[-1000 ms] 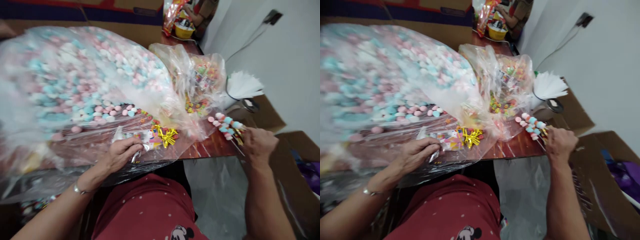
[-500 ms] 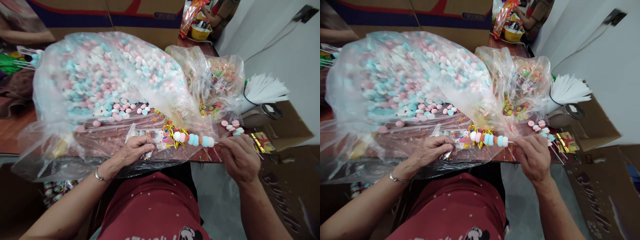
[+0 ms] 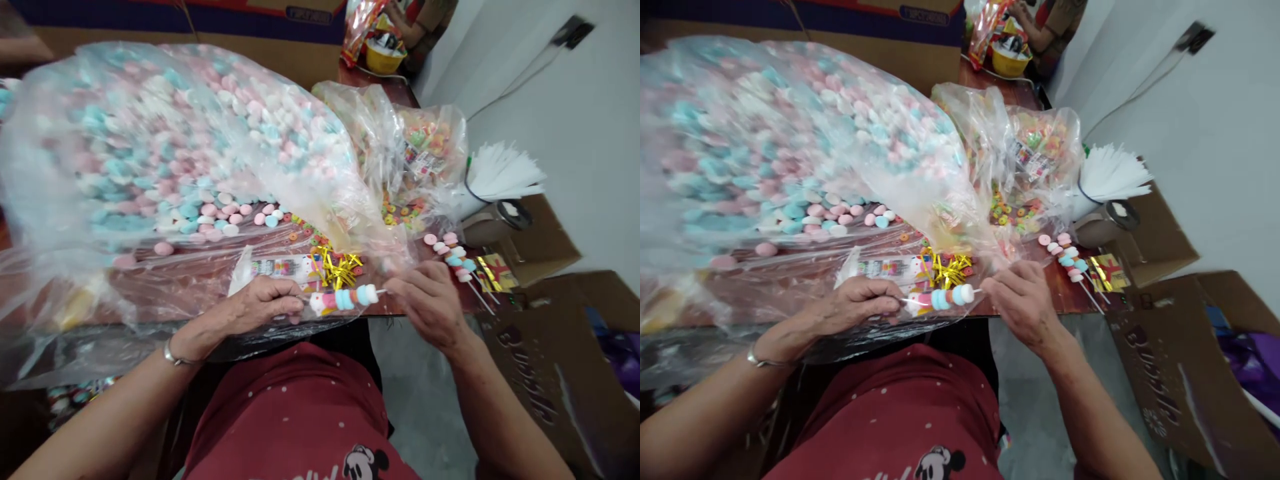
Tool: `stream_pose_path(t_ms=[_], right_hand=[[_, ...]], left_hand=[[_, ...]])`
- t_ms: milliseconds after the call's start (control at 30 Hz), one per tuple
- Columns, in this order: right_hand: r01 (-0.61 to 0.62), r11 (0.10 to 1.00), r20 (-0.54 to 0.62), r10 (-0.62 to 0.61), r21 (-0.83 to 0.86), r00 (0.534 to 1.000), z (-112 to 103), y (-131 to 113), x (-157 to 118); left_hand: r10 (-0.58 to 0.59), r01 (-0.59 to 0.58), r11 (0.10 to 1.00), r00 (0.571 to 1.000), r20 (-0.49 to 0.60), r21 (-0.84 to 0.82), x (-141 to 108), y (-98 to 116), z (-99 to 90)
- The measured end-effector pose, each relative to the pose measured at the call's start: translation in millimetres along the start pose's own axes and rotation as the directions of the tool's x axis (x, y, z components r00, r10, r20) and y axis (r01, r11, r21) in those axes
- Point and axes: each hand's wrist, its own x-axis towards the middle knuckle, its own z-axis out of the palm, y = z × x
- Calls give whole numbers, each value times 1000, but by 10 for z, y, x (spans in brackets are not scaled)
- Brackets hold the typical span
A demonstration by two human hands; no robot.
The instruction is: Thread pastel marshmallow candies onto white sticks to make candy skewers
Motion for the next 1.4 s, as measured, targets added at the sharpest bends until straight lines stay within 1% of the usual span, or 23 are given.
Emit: stream_pose_path(t_ms=[133, 267, 367, 433, 500, 600, 733, 800, 900, 967, 1033, 1100, 1167, 1233, 1300, 1367, 1400], right_hand=[[-12, 1000, -24, 13, 22, 1000, 82, -69, 18], [-15, 999, -21, 16, 34, 1000, 130, -112, 25], [-29, 999, 36, 29, 21, 999, 162, -178, 51], [-21, 999, 98, 17, 42, 995, 205, -236, 68], [-10, 997, 130, 1, 72, 991, 263, -286, 77], [-18, 995, 112, 7, 95, 994, 341, -308, 79], [-34, 995, 65, 28, 98, 997, 362, -244, 96], [-20, 996, 53, 16, 89, 998, 345, -218, 113], [-7, 997, 55, 3, 79, 998, 339, -228, 142], [-22, 996, 88, 14, 87, 996, 371, -268, 156], [-42, 993, 144, 26, 113, 989, 428, -321, 161], [-60, 987, 200, 30, 146, 979, 494, -373, 154], [-75, 983, 243, 33, 167, 970, 547, -412, 140], [-99, 979, 260, 51, 177, 964, 578, -439, 127], [-147, 968, 236, 97, 202, 967, 591, -461, 123], [-225, 938, 195, 176, 263, 965, 599, -487, 125], [-267, 916, 180, 220, 299, 959, 606, -502, 126]], left_hand=[[-26, 11, 992, 993, 114, 129, -4, 114, 27], [-41, 8, 980, 986, 160, 199, -3, 135, 80], [-3, -21, 985, 991, 137, 173, 20, 149, 116], [42, -58, 988, 993, 112, 140, 37, 179, 136], [68, -82, 987, 993, 101, 141, 44, 213, 152], [74, -82, 978, 996, 51, 191, 23, 232, 138], [20, -11, 962, 999, -30, 273, -47, 217, 34], [-20, 28, 949, 999, -29, 313, -75, 217, -20], [-31, 30, 947, 1000, -4, 319, -95, 232, -43], [31, -22, 950, 999, -24, 312, -103, 238, -14], [131, -108, 944, 990, -54, 311, -110, 229, 36], [218, -187, 923, 974, -58, 335, -110, 205, 88], [278, -237, 888, 959, -49, 393, -103, 183, 129], [314, -250, 834, 948, -51, 491, -88, 183, 154], [346, -229, 756, 935, -77, 613, -68, 216, 169], [399, -197, 666, 909, -121, 719, -54, 281, 185], [439, -192, 627, 887, -140, 755, -57, 322, 198]])
